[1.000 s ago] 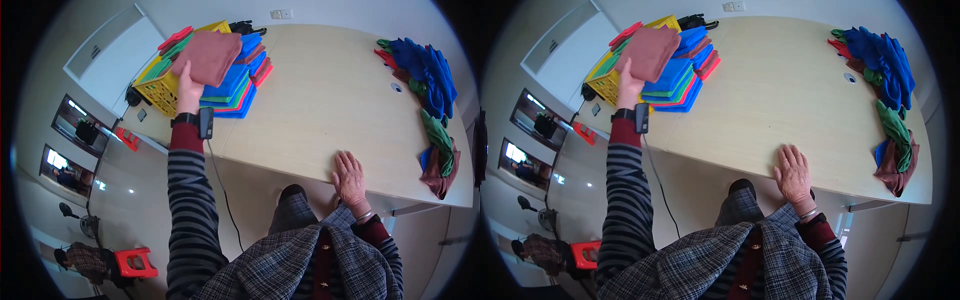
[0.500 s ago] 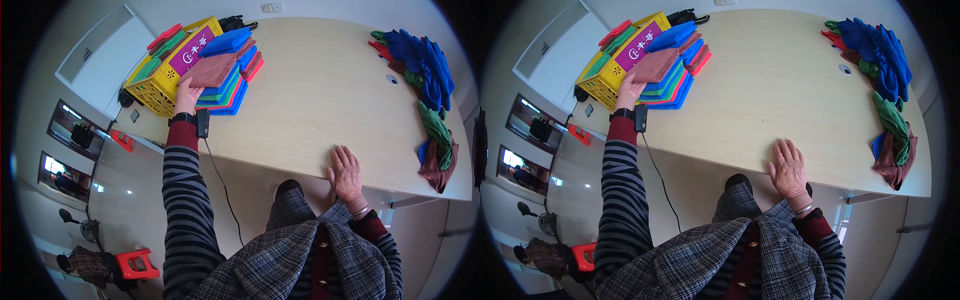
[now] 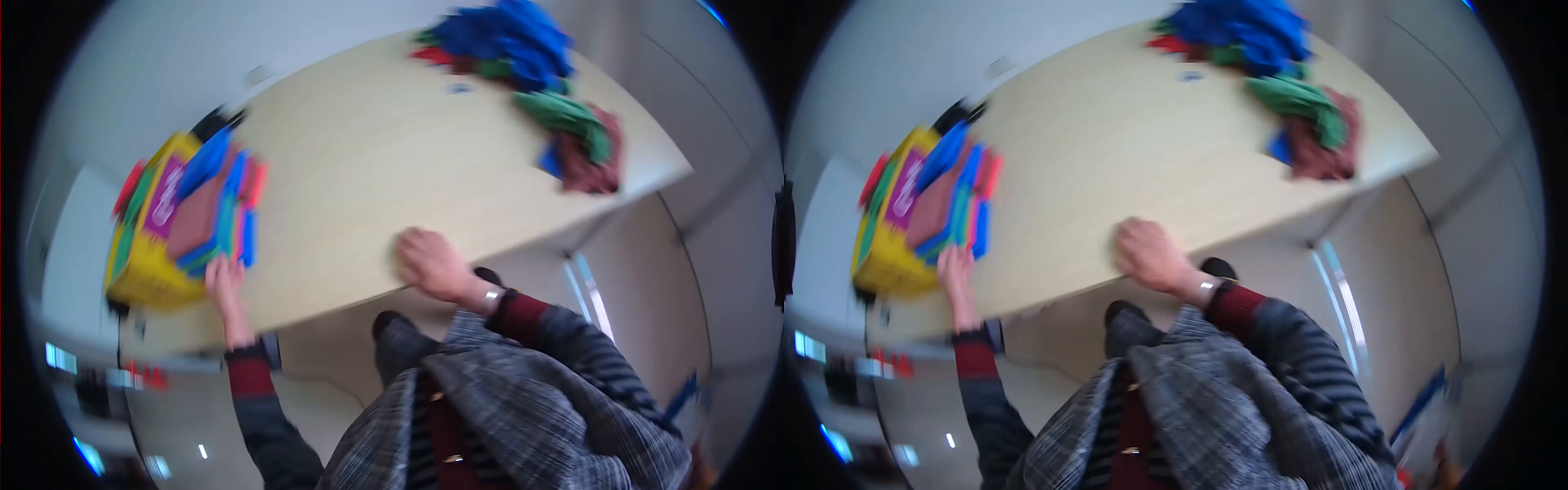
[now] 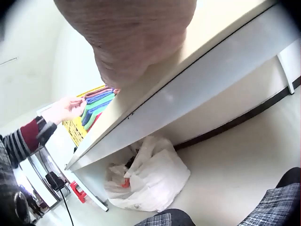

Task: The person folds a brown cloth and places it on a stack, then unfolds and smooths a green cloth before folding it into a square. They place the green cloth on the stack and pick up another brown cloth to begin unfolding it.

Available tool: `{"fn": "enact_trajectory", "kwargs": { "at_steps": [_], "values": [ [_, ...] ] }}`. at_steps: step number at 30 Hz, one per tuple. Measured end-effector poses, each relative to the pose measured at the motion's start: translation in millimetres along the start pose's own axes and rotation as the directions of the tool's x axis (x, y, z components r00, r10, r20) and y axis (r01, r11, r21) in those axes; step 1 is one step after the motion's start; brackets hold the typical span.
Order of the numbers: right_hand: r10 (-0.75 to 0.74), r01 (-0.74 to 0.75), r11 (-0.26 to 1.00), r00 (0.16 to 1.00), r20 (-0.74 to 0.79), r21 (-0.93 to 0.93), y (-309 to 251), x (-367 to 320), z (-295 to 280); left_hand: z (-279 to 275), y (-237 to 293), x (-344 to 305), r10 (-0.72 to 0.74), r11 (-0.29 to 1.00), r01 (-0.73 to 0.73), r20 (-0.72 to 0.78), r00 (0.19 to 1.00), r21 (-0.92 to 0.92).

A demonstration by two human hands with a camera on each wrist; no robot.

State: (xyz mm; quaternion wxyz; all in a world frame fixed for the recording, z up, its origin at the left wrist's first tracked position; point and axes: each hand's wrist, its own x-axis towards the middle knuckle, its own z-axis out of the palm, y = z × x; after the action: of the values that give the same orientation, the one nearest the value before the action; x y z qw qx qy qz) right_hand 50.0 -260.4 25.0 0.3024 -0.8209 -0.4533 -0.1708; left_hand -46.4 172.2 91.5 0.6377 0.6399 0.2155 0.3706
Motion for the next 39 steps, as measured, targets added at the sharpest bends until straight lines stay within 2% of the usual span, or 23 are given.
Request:
{"fn": "enact_trajectory", "kwargs": {
  "at_steps": [1,2,3,4,7,10,11,13,15,17,19,20,23,24,27,28,31,32,34,35,36,37,39],
  "values": [
    [-0.017,0.017,1.000,1.000,-0.025,0.002,7,-6,4,21,-17,-19,0.032,0.994,-0.046,0.143,0.989,0.100],
    [-0.002,0.005,0.997,0.999,-0.038,0.080,11,-8,6,48,-30,-50,0.043,0.994,-0.066,0.256,0.966,0.083],
    [-0.008,0.016,0.985,0.999,-0.050,0.170,18,-13,4,68,-47,-74,0.000,0.986,-0.051,0.305,0.952,0.159],
    [0.038,-0.029,0.989,0.997,-0.064,0.142,28,-23,-4,87,-63,-93,-0.038,0.969,-0.047,0.335,0.941,0.241],
    [0.415,-0.289,0.851,0.882,-0.224,0.439,51,-26,-27,128,-80,-140,-0.065,0.936,-0.079,0.388,0.919,0.343],
    [0.522,-0.317,0.828,0.738,-0.428,0.463,95,-43,-67,148,-88,-155,0.241,0.768,-0.438,0.423,0.873,0.467],
    [0.538,-0.314,0.826,0.689,-0.486,0.468,112,-50,-80,150,-89,-156,0.242,0.770,-0.443,0.432,0.869,0.459],
    [0.403,-0.330,0.913,0.626,-0.668,0.241,151,-65,-111,150,-87,-157,0.264,0.748,-0.463,0.426,0.865,0.476],
    [0.289,-0.325,0.938,0.547,-0.786,0.119,181,-75,-152,152,-87,-157,0.277,0.736,-0.475,0.425,0.862,0.482],
    [0.437,-0.448,0.861,0.413,-0.799,0.240,207,-84,-187,154,-87,-160,0.319,0.705,-0.516,0.431,0.844,0.487],
    [0.430,-0.491,0.836,0.304,-0.850,0.247,263,-102,-212,153,-87,-160,0.343,0.687,-0.536,0.431,0.835,0.491],
    [0.428,-0.487,0.838,0.306,-0.850,0.247,271,-103,-223,154,-86,-160,0.343,0.672,-0.539,0.432,0.834,0.508],
    [0.483,-0.853,0.513,0.377,-0.790,-0.093,286,-101,-249,156,-88,-161,0.348,0.644,-0.544,0.427,0.834,0.537],
    [0.478,-0.849,0.519,0.380,-0.792,-0.094,290,-98,-249,157,-90,-161,0.368,0.632,-0.560,0.429,0.825,0.535],
    [0.540,-0.919,0.277,0.391,-0.745,-0.281,300,-84,-245,159,-94,-157,0.417,0.603,-0.592,0.422,0.805,0.534],
    [0.537,-0.915,0.289,0.399,-0.743,-0.283,297,-77,-249,159,-93,-160,0.396,0.608,-0.574,0.417,0.818,0.548],
    [0.717,-0.923,0.380,0.257,-0.647,0.054,282,-47,-268,157,-90,-161,0.365,0.615,-0.532,0.388,0.846,0.582],
    [0.716,-0.918,0.393,0.270,-0.644,0.053,286,-31,-263,156,-90,-163,0.368,0.613,-0.530,0.383,0.848,0.585],
    [0.655,-0.658,0.701,0.441,-0.614,0.275,293,13,-246,159,-91,-160,0.376,0.611,-0.544,0.394,0.839,0.575],
    [0.528,-0.555,0.810,0.553,-0.645,0.187,249,39,-234,162,-92,-156,0.387,0.611,-0.553,0.395,0.833,0.567],
    [0.514,-0.556,0.825,0.663,-0.544,0.101,221,62,-219,163,-94,-155,0.382,0.612,-0.550,0.397,0.835,0.568],
    [0.368,-0.377,0.921,0.755,-0.543,0.100,186,78,-193,159,-96,-156,0.369,0.613,-0.542,0.398,0.840,0.575],
    [0.124,-0.080,0.990,0.871,-0.474,0.113,134,98,-134,152,-103,-158,0.352,0.609,-0.514,0.375,0.858,0.604]
  ]
}}
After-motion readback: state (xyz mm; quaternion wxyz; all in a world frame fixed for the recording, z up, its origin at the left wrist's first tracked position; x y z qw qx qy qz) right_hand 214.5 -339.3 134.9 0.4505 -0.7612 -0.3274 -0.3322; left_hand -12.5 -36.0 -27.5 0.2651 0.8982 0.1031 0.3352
